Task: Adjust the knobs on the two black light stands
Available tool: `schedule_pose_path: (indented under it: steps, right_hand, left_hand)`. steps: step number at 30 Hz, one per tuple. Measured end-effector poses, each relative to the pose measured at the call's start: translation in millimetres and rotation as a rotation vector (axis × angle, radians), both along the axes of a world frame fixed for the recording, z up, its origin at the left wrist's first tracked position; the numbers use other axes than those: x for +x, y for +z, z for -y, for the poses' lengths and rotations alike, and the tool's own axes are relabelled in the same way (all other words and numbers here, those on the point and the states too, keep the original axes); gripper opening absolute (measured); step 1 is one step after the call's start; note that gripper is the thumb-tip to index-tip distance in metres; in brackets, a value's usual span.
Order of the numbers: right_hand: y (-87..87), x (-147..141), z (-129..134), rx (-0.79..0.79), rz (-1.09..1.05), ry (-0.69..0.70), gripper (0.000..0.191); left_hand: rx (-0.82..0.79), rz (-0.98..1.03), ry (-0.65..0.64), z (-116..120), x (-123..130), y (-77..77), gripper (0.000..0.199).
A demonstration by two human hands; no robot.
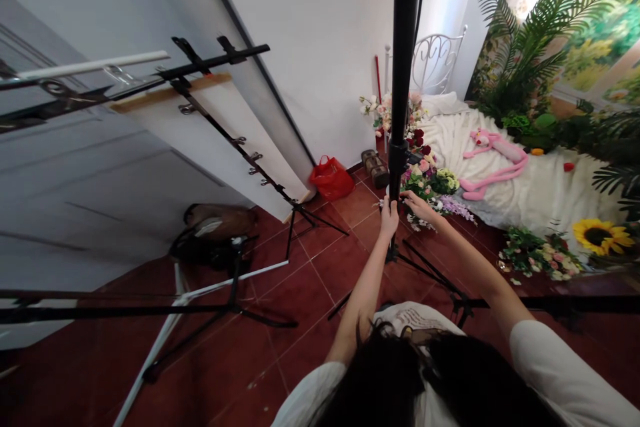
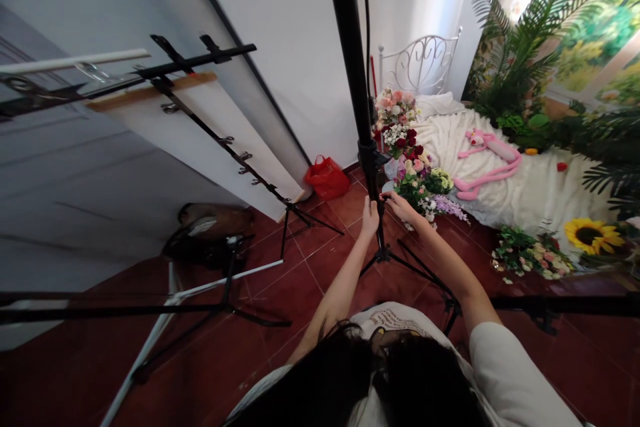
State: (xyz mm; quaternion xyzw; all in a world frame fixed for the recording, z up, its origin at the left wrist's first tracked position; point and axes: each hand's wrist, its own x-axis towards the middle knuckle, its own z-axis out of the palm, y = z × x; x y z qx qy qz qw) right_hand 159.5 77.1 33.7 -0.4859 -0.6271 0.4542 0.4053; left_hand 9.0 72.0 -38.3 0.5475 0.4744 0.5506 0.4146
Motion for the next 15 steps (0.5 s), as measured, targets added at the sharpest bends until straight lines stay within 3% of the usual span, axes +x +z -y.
schedule_pose_path:
  steps: [6,15]
  right_hand:
    - [-11.2,3.7,0.8,-0.108,-0.139,-0.013,0.033]
    - [2.3,6.6,-2.2,-0.042,-0.065,0.059,0.025]
  left_hand:
    - [0.038,0.005,0.011,-0.8,1.1,2.9,0.062]
    - [0.030,0.006,0.028,2.8,2.7,9.0,0.065]
